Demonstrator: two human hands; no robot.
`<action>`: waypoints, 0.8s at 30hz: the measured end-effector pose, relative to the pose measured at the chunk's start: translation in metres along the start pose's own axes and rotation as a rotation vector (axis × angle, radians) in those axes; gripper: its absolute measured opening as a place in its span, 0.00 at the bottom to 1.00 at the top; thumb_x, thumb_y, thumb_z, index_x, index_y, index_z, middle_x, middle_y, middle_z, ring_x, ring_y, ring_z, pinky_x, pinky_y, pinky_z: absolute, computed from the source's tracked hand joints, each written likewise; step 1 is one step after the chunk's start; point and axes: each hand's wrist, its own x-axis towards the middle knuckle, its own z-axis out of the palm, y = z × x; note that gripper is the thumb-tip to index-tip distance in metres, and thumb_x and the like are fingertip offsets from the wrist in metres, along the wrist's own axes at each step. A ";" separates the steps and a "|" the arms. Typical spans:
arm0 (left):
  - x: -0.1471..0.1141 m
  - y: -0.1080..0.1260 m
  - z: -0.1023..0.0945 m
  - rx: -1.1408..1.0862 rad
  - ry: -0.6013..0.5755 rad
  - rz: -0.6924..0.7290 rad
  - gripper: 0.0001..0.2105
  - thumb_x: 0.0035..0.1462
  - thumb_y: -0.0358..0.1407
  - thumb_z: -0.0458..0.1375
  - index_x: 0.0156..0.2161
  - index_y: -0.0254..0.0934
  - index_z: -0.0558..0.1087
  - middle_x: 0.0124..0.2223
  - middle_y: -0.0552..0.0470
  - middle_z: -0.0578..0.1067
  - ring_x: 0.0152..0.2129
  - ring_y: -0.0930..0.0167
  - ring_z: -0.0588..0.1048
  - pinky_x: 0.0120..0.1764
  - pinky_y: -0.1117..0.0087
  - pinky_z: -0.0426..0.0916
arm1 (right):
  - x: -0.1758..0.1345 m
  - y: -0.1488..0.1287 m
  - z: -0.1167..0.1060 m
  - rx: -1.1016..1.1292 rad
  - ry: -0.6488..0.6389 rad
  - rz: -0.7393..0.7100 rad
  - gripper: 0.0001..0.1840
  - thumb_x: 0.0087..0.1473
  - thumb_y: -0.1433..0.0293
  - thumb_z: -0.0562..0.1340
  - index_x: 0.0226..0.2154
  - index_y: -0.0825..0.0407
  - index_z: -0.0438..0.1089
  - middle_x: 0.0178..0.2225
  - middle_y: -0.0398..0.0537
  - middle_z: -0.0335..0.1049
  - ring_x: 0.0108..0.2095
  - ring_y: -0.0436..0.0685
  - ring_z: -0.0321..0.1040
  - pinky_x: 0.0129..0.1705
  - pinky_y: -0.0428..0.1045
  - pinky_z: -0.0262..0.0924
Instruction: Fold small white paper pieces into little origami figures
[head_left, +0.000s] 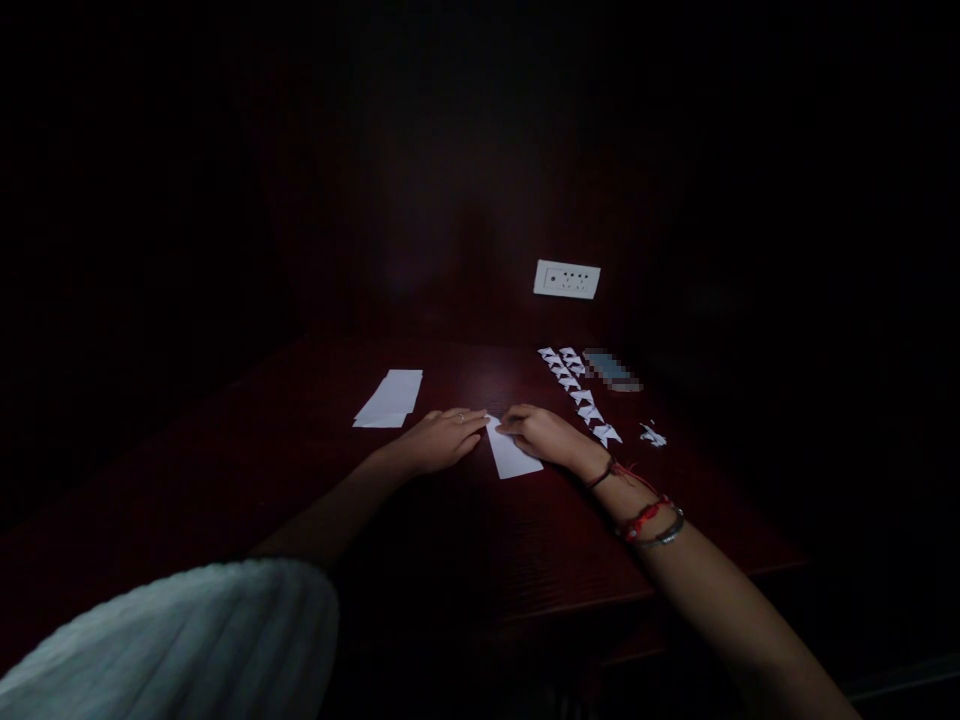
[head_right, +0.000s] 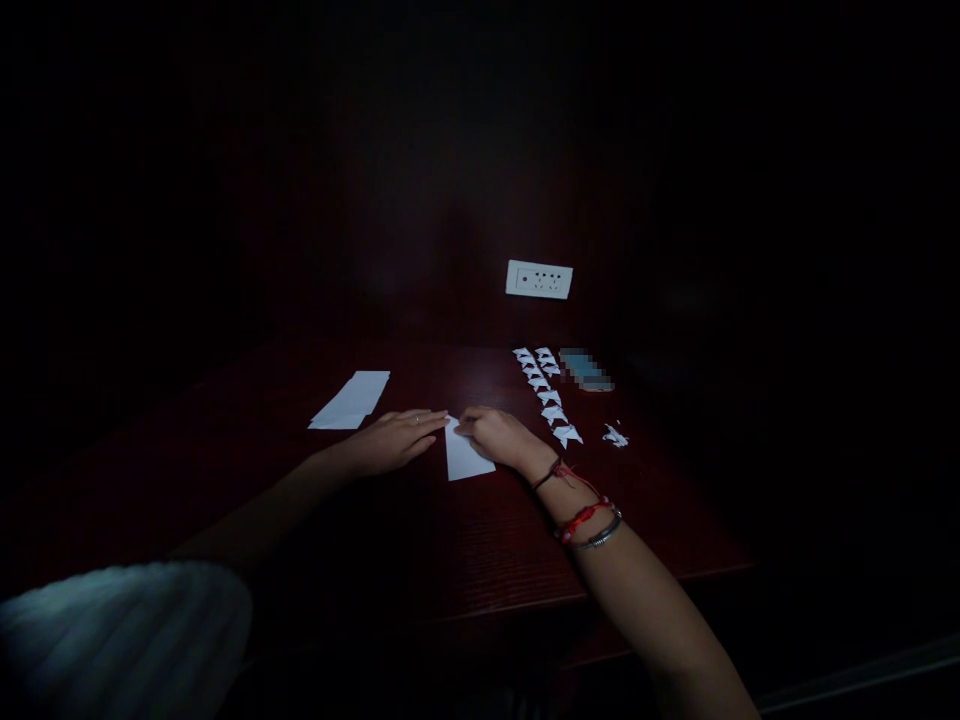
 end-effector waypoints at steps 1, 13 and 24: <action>0.000 0.000 0.000 -0.001 -0.003 -0.005 0.18 0.56 0.41 0.38 0.52 0.45 0.50 0.54 0.55 0.53 0.49 0.66 0.53 0.45 0.63 0.49 | 0.000 0.000 0.000 -0.001 0.002 0.008 0.16 0.48 0.76 0.51 0.40 0.55 0.64 0.39 0.50 0.62 0.40 0.51 0.58 0.43 0.46 0.52; 0.000 0.003 -0.002 0.008 0.015 0.013 0.17 0.56 0.40 0.38 0.51 0.43 0.53 0.53 0.53 0.56 0.47 0.66 0.55 0.43 0.65 0.51 | 0.000 -0.009 -0.003 -0.026 0.007 0.045 0.14 0.51 0.70 0.49 0.37 0.55 0.65 0.36 0.51 0.63 0.38 0.51 0.59 0.41 0.46 0.53; 0.003 0.009 0.000 0.075 0.015 -0.040 0.17 0.55 0.37 0.37 0.49 0.40 0.55 0.52 0.50 0.56 0.45 0.63 0.56 0.41 0.60 0.53 | 0.001 -0.005 -0.006 0.056 -0.022 0.024 0.15 0.44 0.75 0.53 0.38 0.56 0.65 0.39 0.51 0.64 0.41 0.52 0.58 0.43 0.47 0.52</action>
